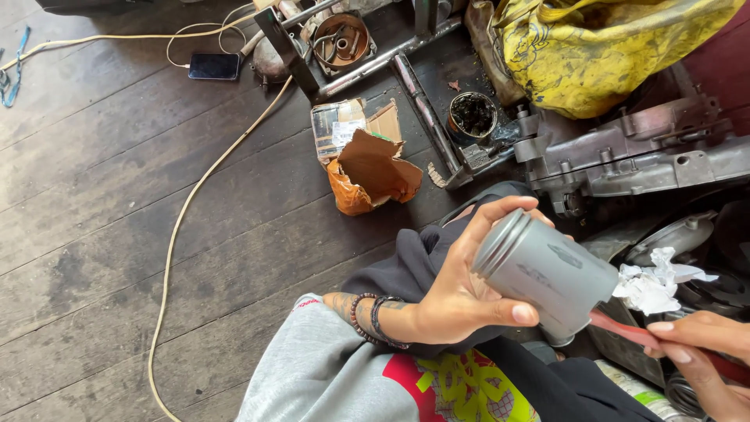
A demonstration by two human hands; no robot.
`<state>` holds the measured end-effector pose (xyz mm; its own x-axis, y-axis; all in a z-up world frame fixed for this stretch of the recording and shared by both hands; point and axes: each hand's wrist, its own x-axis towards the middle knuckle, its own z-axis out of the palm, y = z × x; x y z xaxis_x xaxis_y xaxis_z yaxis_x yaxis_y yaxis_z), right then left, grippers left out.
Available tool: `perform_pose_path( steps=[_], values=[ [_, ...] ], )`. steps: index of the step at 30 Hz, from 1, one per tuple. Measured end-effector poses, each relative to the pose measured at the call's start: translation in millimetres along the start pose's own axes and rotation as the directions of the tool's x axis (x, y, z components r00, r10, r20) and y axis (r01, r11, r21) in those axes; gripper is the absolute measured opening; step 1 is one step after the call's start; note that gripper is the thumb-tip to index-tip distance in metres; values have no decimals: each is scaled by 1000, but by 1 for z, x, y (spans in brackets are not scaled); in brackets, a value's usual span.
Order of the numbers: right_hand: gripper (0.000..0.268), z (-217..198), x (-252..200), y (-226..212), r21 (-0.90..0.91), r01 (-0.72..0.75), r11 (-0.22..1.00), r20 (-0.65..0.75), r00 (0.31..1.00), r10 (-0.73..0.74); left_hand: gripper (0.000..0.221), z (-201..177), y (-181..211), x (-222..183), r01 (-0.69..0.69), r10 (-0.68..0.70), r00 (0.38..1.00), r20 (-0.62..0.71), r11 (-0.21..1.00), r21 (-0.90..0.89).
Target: Cleaning a motorcycle piston using a small brush
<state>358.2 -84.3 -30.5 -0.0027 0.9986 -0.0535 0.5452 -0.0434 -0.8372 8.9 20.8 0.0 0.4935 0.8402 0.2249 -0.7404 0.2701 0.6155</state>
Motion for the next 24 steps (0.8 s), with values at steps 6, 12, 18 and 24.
perform_pose_path(
  steps=[6,12,18,24],
  values=[
    [43,-12,-7,11,-35,256,966,-28,966,-257,86,7,-3,2,-24,26,1000,14,990,-141],
    [32,-21,14,76,699,235,675,105,901,-422,90,-3,-6,-3,5,-4,1000,25,999,-35],
    [35,-48,-10,167,778,139,613,215,858,-467,85,6,-6,-2,25,-25,1000,0,1000,4],
    [35,-27,-58,113,404,60,913,-142,990,-2,88,10,-3,-2,56,-61,997,41,993,100]
  ],
)
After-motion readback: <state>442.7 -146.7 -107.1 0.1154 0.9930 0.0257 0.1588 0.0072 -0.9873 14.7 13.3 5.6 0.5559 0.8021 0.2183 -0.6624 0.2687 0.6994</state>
